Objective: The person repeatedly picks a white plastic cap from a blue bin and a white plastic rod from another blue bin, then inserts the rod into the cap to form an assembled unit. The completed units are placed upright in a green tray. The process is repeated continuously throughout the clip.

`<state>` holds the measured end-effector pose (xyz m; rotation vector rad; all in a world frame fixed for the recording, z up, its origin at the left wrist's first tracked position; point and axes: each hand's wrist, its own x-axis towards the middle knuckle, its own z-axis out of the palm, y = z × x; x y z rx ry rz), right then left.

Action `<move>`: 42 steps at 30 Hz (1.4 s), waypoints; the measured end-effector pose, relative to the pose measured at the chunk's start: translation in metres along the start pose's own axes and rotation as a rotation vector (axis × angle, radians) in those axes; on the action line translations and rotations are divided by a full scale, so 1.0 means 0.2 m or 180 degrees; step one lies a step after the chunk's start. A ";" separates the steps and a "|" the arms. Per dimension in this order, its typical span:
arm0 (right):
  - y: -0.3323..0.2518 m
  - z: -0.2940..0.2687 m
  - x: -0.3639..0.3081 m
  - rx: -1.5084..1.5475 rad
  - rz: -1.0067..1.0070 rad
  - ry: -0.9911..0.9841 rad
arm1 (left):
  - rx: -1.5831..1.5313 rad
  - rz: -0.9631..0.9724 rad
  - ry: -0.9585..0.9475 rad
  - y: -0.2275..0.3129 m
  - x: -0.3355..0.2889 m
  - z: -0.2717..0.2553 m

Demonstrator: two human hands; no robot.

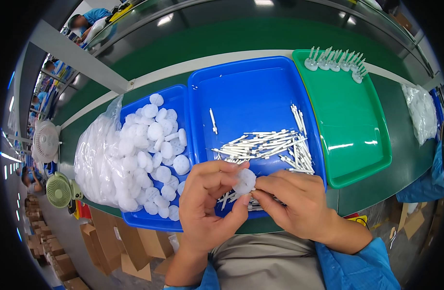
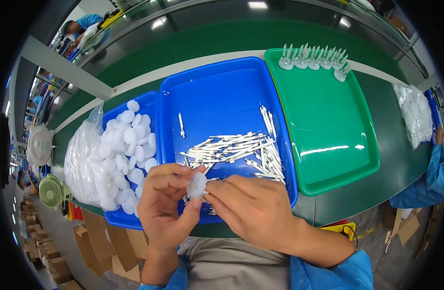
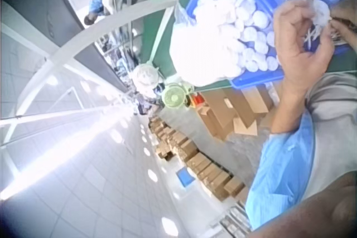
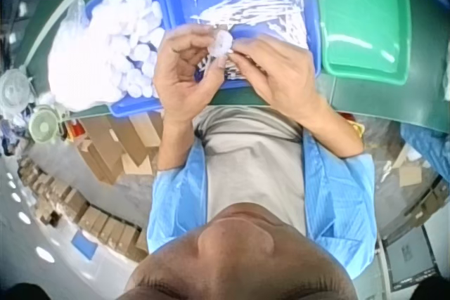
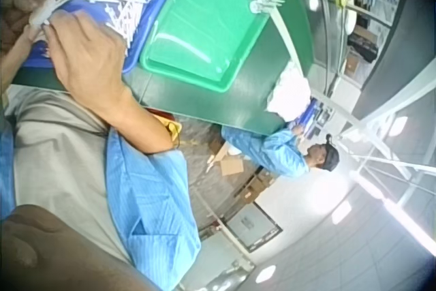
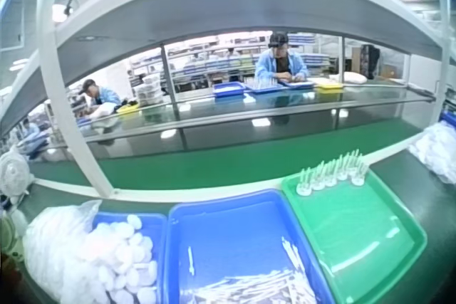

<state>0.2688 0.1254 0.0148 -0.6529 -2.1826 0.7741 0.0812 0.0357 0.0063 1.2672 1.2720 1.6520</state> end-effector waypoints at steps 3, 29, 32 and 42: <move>-0.01 0.00 0.00 0.0020 0.0027 -0.0039 | 0.0484 0.0128 -0.0253 0.01 0.01 -0.03; -0.05 -0.03 -0.01 0.0186 0.0118 -0.0022 | 0.1248 0.0604 -0.0184 0.02 0.00 -0.08; -0.04 -0.02 -0.02 0.0234 0.0129 0.0003 | 0.0788 0.0123 0.0070 0.02 -0.02 -0.04; -0.02 -0.05 -0.02 0.0324 0.0100 -0.0270 | 0.0796 0.0306 -0.0382 0.04 0.01 -0.04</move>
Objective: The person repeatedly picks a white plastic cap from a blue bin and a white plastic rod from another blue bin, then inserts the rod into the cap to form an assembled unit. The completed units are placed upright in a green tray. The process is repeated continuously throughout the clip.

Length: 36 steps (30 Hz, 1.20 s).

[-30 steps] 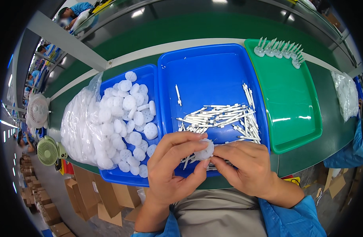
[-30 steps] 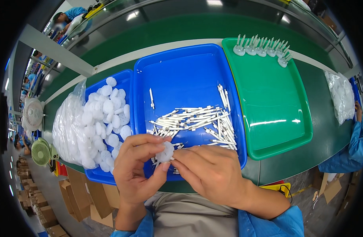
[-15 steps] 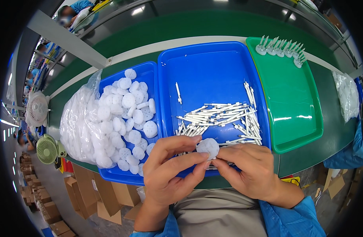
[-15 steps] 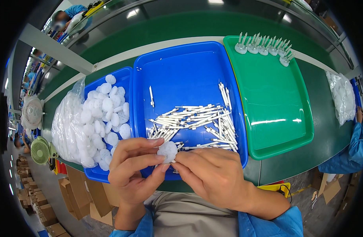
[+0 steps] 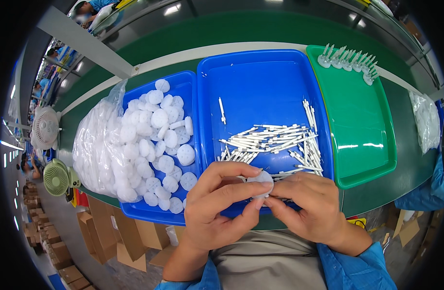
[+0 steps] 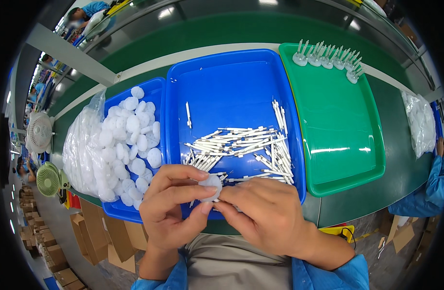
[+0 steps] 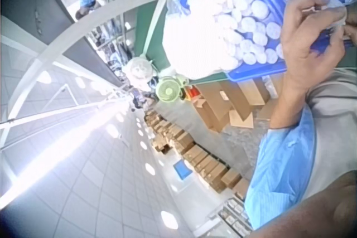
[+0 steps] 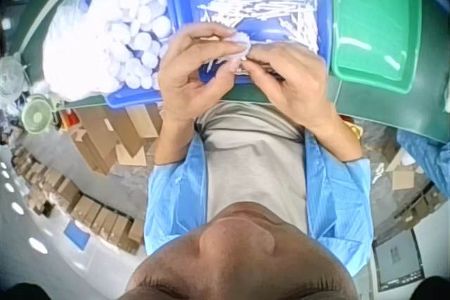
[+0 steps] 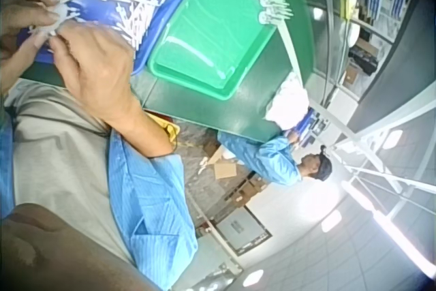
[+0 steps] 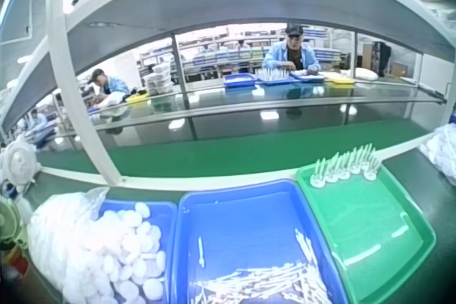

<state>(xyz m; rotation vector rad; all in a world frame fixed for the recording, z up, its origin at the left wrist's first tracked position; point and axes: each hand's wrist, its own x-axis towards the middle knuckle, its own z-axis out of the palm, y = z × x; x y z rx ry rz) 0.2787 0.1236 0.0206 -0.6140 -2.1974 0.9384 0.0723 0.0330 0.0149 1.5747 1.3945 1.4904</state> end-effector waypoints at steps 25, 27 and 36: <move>-0.01 -0.02 0.05 -0.0251 0.0312 -0.0001 | -0.0932 -0.1307 0.0537 -0.01 -0.03 0.04; 0.00 -0.01 0.05 -0.0144 0.0338 0.0021 | -0.0960 -0.1300 0.0534 -0.01 -0.03 0.04; -0.02 -0.03 0.03 0.0312 0.0800 -0.0094 | -0.0807 -0.0990 0.0319 -0.03 -0.04 0.03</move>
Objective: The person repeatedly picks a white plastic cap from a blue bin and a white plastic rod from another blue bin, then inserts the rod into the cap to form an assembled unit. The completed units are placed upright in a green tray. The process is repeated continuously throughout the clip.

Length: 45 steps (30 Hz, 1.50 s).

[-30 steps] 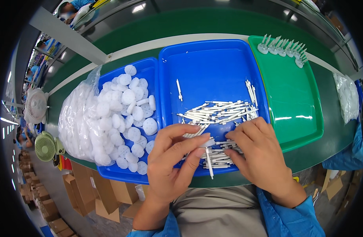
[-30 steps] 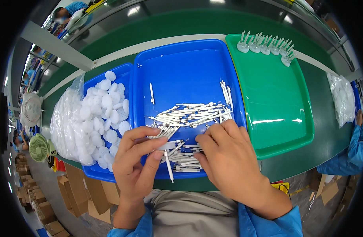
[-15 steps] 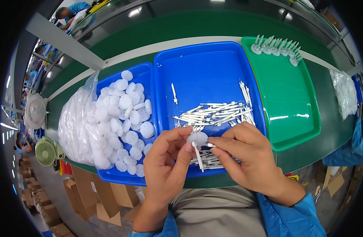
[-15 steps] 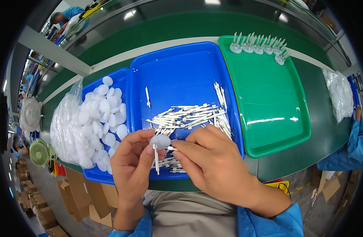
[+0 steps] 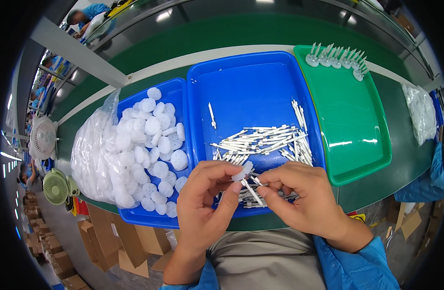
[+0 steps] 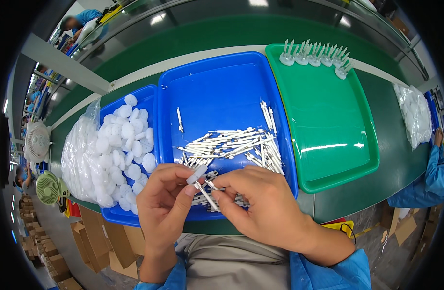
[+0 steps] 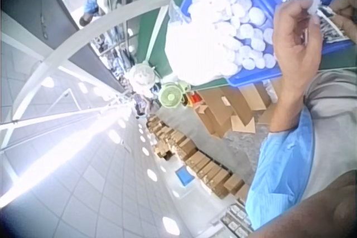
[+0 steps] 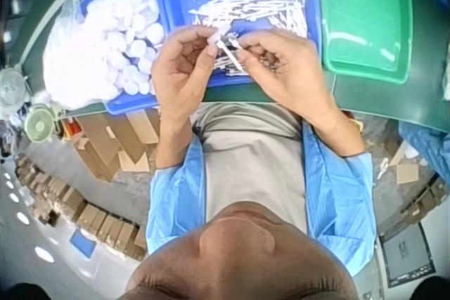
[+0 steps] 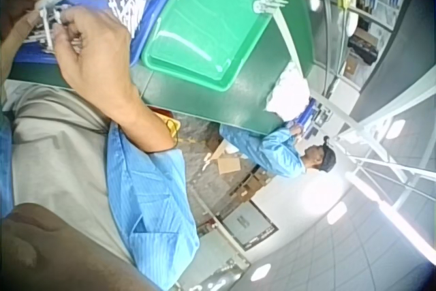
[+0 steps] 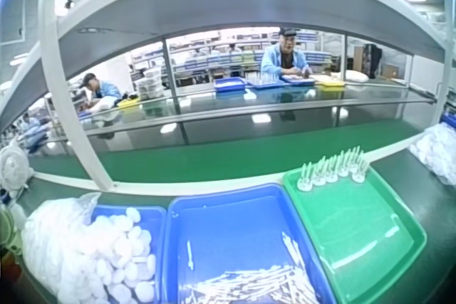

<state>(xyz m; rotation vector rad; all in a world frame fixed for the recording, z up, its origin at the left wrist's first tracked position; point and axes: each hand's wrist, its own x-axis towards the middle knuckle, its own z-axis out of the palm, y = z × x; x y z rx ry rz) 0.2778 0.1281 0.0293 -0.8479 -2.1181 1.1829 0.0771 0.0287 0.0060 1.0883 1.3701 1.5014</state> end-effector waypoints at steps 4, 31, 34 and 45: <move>0.00 0.01 -0.01 0.0185 0.0098 0.0024 | 0.0064 -0.0037 -0.0024 0.00 0.01 -0.01; 0.03 0.09 -0.03 -0.0528 -0.0616 0.0294 | 0.0705 0.0200 -0.0016 -0.01 0.00 0.01; 0.03 0.09 -0.03 -0.0524 -0.0579 0.0296 | 0.0847 0.0278 -0.0141 -0.01 -0.01 0.01; 0.05 0.10 -0.01 -0.0332 -0.0924 0.0418 | 0.0722 0.0903 0.0044 0.00 0.02 -0.01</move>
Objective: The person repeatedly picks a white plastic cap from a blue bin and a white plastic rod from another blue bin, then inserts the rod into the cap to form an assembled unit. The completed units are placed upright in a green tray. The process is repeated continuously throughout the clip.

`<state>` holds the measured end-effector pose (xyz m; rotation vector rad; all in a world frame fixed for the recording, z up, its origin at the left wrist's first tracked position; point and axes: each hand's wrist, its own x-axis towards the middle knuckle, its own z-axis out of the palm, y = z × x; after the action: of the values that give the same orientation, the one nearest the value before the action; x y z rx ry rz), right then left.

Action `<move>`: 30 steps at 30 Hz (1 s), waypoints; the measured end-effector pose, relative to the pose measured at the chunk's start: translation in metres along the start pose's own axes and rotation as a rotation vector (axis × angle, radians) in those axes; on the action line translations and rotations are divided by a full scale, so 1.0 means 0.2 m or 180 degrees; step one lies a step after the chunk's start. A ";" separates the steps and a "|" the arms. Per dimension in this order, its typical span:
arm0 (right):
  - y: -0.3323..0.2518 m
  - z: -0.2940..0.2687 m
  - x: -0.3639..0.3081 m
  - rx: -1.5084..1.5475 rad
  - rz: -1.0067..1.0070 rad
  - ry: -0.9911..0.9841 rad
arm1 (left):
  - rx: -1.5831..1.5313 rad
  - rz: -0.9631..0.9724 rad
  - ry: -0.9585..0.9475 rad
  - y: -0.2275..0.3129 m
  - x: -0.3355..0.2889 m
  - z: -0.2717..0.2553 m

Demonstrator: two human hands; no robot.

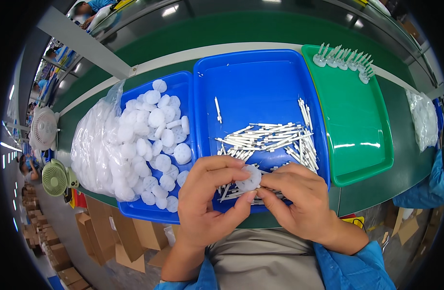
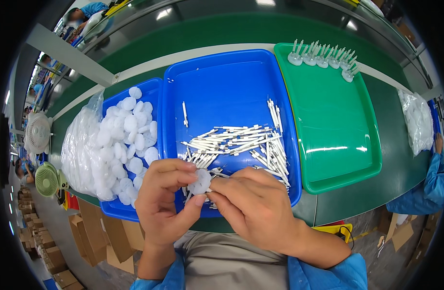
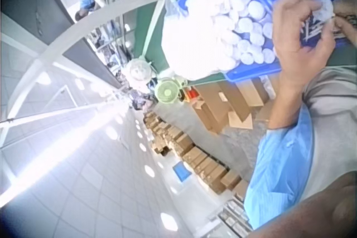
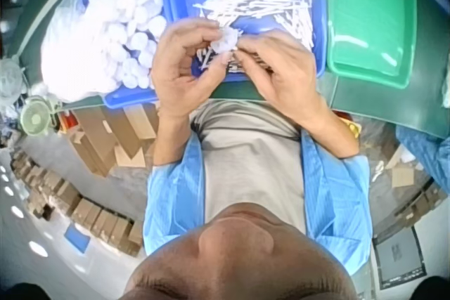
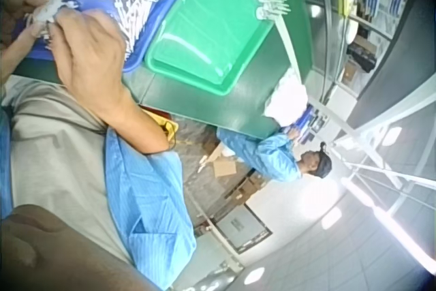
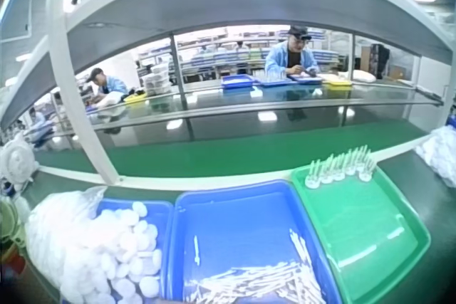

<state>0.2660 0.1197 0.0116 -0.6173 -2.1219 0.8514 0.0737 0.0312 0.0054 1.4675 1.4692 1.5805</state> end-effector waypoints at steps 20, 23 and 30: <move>-0.03 -0.03 -0.01 0.0000 0.0034 -0.0069 | 0.0173 0.0305 -0.0154 -0.01 -0.02 -0.04; -0.02 -0.08 0.01 -0.0233 0.0078 -0.0271 | 0.0333 0.0350 -0.0165 0.00 -0.01 -0.05; 0.02 -0.14 0.01 -0.0622 0.0249 -0.0584 | 0.0744 0.0488 -0.0086 0.08 -0.02 -0.03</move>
<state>0.2867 0.1333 0.0239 -0.7520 -2.3804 0.7734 0.0746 0.0213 0.0197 1.7636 1.6028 1.5091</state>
